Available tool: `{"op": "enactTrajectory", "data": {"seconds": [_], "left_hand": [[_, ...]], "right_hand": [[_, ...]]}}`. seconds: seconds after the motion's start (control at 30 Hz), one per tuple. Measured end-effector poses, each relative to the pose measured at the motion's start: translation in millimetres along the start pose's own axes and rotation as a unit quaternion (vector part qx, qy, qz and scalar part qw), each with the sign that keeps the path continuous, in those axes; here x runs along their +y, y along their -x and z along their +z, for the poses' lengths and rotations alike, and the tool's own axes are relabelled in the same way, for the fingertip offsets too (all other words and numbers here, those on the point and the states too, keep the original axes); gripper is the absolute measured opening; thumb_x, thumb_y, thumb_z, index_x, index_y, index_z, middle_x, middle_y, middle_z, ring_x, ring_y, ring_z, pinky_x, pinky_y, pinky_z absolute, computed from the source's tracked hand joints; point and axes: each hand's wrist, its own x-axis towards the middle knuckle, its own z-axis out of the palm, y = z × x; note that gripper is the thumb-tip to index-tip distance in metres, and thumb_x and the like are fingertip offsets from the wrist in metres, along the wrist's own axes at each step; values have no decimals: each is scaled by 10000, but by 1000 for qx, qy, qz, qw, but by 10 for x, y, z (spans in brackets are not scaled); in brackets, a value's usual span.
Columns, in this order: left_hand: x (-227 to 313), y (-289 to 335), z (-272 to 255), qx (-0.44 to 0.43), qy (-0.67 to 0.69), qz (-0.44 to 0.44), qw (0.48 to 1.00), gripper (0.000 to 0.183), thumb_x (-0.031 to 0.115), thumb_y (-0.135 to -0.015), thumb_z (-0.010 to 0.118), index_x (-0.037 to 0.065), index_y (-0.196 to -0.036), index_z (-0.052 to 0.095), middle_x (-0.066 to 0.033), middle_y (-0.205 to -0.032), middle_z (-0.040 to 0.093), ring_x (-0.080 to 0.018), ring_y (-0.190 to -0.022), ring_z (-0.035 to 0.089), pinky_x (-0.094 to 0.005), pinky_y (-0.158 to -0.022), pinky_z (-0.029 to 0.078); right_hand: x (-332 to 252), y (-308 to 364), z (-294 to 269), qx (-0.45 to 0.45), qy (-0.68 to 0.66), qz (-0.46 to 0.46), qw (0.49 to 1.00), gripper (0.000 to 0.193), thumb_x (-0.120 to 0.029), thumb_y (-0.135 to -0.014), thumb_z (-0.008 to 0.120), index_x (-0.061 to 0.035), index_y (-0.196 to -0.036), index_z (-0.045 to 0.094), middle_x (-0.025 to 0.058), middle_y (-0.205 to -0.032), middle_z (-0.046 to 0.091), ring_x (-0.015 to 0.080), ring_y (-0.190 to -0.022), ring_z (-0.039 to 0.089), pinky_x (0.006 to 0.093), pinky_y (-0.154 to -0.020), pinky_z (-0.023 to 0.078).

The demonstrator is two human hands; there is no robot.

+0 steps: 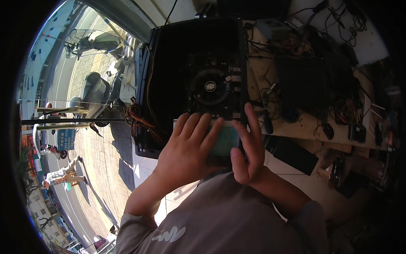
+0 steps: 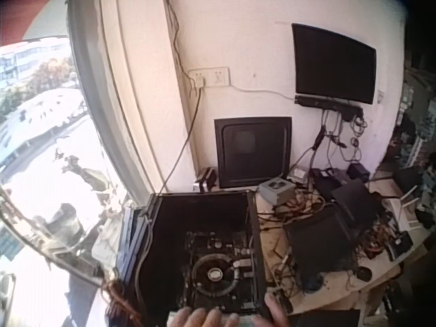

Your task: The person installs a hard drive into a desktop computer case. They connect the SATA data and power cables, position the drive in the bay, and secure it with screws using a screwdriver.

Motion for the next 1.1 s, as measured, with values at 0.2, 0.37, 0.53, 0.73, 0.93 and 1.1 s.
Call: {"op": "enactTrajectory", "data": {"seconds": [0.2,0.37,0.53,0.73,0.93,1.1], "left_hand": [[-15,-16,2,0,1,3,1000,957,421,-627,835,-4,-1395,454,-226,-1314,505,-402,-1232,480,-545,-1082,344],[4,-24,24,4,-12,2,1000,984,439,-612,843,-4,-1397,451,-228,-1320,501,-408,-1230,481,-551,-1077,348],[7,-18,-16,8,-28,23,999,939,497,-695,783,-64,-1376,461,-240,-1280,507,-397,-1188,480,-528,-1049,358],[6,47,28,32,-1,19,999,916,455,-638,833,-9,-1354,500,-247,-1367,478,-414,-1266,463,-561,-1100,329],[-157,462,-123,302,17,42,952,434,270,-761,807,-18,-1055,671,-184,-1078,662,-364,-923,642,-462,-838,511],[-671,939,-143,462,60,-228,855,97,46,-876,713,-41,-900,678,-113,-846,669,-205,-767,639,-294,-682,493]], "right_hand": [[37,-25,-34,-10,4,0,1000,500,-155,-899,465,117,-1317,476,377,-1517,271,454,-1420,322,481,-1139,300],[-9,-155,-57,66,-207,112,970,653,-136,-884,533,95,-1458,326,286,-1492,364,341,-1398,375,451,-1141,309],[36,-351,-143,19,-223,275,935,721,-120,-918,619,50,-1514,251,178,-1378,505,224,-1247,518,356,-1050,422],[59,-352,-80,32,-229,281,931,704,-109,-925,621,54,-1508,261,149,-1319,561,202,-1208,549,333,-1032,435],[42,-372,-107,18,-198,291,936,701,-118,-916,638,37,-1505,291,145,-1308,568,203,-1204,551,336,-1041,432],[46,-384,-202,17,4,193,981,647,-109,-900,658,7,-1468,370,160,-1296,580,265,-1220,563,369,-1055,435]]}}
